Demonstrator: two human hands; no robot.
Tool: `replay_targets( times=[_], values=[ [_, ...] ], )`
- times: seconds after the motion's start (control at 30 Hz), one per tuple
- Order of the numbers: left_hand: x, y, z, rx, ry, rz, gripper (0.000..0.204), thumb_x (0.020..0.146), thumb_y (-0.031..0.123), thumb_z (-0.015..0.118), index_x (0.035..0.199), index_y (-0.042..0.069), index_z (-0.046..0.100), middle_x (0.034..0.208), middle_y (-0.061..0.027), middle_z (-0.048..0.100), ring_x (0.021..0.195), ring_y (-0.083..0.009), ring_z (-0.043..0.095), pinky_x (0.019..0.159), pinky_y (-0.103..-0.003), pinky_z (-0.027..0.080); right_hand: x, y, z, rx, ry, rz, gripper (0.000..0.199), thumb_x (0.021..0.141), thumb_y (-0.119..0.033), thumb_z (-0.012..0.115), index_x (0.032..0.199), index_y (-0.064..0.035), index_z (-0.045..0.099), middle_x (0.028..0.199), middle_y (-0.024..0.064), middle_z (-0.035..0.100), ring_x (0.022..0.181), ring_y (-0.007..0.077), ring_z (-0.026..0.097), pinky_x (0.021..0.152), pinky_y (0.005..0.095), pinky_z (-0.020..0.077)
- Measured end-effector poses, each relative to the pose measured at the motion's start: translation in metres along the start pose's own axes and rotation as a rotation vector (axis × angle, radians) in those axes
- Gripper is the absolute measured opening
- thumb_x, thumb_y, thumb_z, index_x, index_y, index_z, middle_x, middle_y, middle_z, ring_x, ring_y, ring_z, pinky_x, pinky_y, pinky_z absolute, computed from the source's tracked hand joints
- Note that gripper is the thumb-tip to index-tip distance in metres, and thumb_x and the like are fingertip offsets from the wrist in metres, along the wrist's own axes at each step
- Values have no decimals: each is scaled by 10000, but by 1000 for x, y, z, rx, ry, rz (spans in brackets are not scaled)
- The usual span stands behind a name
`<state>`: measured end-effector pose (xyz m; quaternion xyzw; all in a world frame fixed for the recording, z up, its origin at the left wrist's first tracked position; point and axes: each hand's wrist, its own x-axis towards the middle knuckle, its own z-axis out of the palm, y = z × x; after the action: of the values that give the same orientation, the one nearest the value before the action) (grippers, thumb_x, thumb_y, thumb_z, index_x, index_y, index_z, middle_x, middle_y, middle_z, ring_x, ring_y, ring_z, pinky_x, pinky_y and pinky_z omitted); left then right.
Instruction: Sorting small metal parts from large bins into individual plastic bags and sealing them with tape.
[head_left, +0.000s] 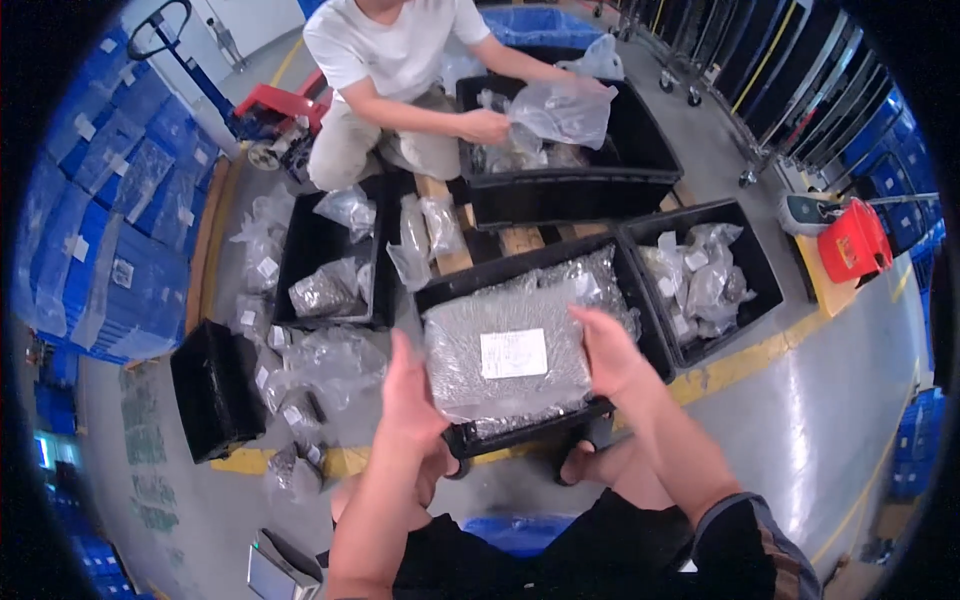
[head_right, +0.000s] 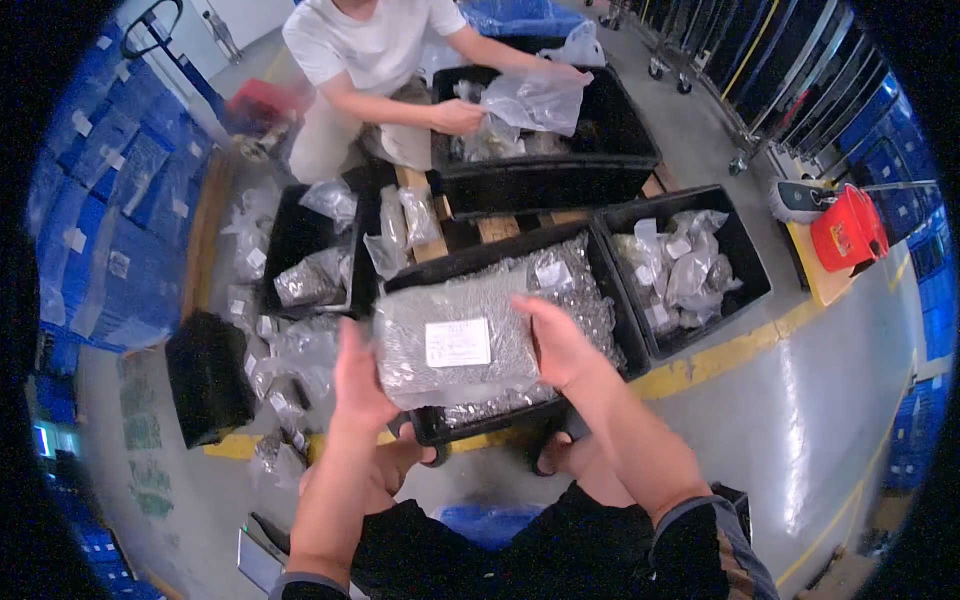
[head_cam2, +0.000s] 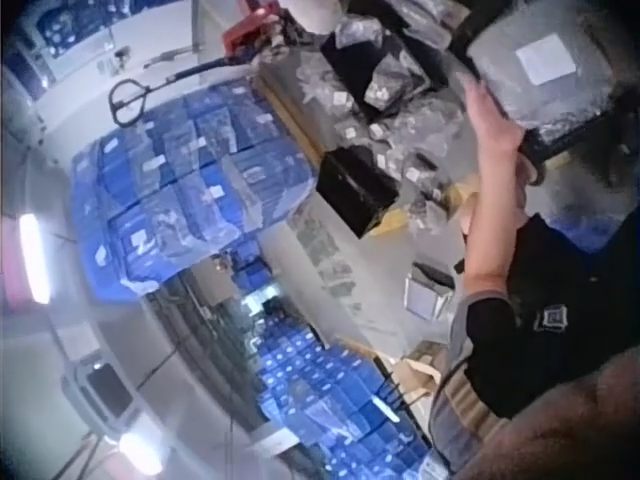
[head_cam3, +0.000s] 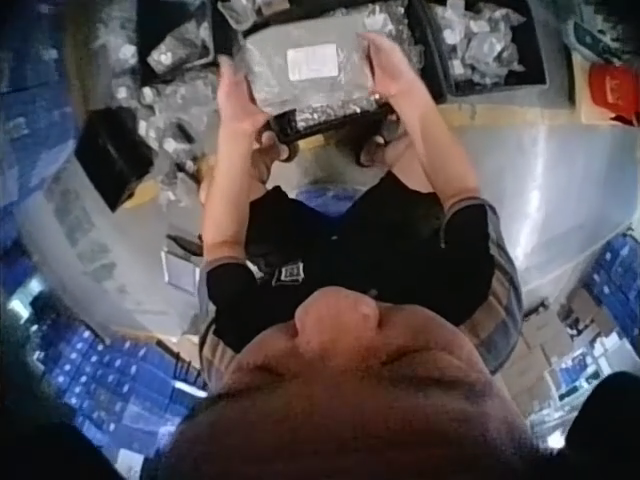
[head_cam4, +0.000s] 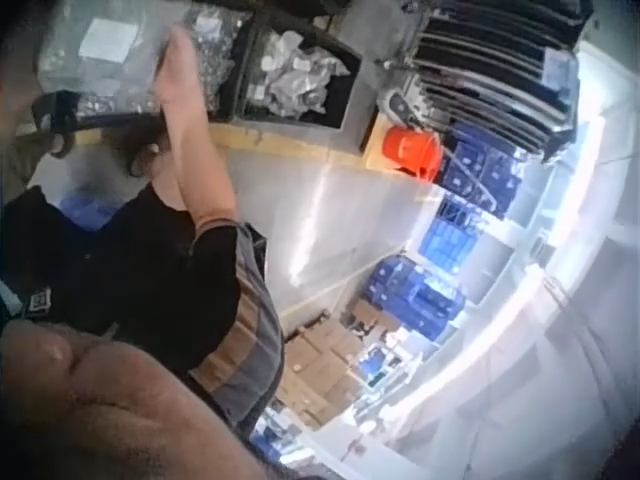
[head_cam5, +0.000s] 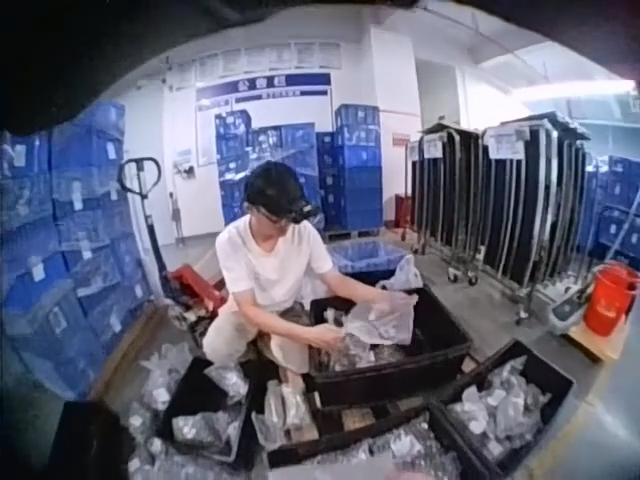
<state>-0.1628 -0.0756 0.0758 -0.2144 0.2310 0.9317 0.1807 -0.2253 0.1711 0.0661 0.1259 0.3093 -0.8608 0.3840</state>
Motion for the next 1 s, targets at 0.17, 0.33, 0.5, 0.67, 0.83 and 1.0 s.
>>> replay_targets(
  times=[0.17,0.33,0.5,0.67,0.83,1.0],
  values=[
    [1,-7,-4,-155,-177,-2,929,878,742,370,1417,-15,382,1421,-186,452,1294,-361,443,1095,-494,324,5,2,1,112,-305,6,591,985,-413,375,1407,0,409,1349,174,532,1218,295,536,1048,420,404],
    [3,-6,-3,-36,-120,-32,811,930,648,399,1394,-16,413,1396,-176,478,1262,-352,471,1077,-476,354,-1,-7,11,27,-283,18,554,991,-340,341,1433,-9,386,1391,172,497,1255,276,509,1085,409,365],
    [9,-12,3,121,176,-23,464,937,334,584,1241,-15,555,1230,-150,605,1122,-324,572,988,-467,443,13,1,-8,-211,93,12,471,916,-204,548,1337,1,501,1310,143,564,1185,258,554,1024,388,424],
    [22,-4,-45,190,188,-190,404,899,182,610,1237,-28,541,1204,-166,612,1105,-318,594,983,-459,470,56,34,-14,-180,41,100,232,872,-126,640,1046,25,663,1001,105,695,901,191,666,811,323,542],
    [15,9,-38,291,135,-76,425,957,258,514,1290,-5,516,1246,-154,604,1144,-317,586,990,-476,470,38,21,6,-116,69,30,241,853,-78,646,1044,68,639,977,150,690,814,228,683,734,340,575],
    [17,13,-37,291,118,-20,413,972,239,485,1303,-8,507,1248,-153,602,1140,-314,587,992,-465,468,62,43,-12,-185,-14,29,322,824,-95,676,1103,55,620,1021,141,674,895,216,662,732,362,561]
  ],
)
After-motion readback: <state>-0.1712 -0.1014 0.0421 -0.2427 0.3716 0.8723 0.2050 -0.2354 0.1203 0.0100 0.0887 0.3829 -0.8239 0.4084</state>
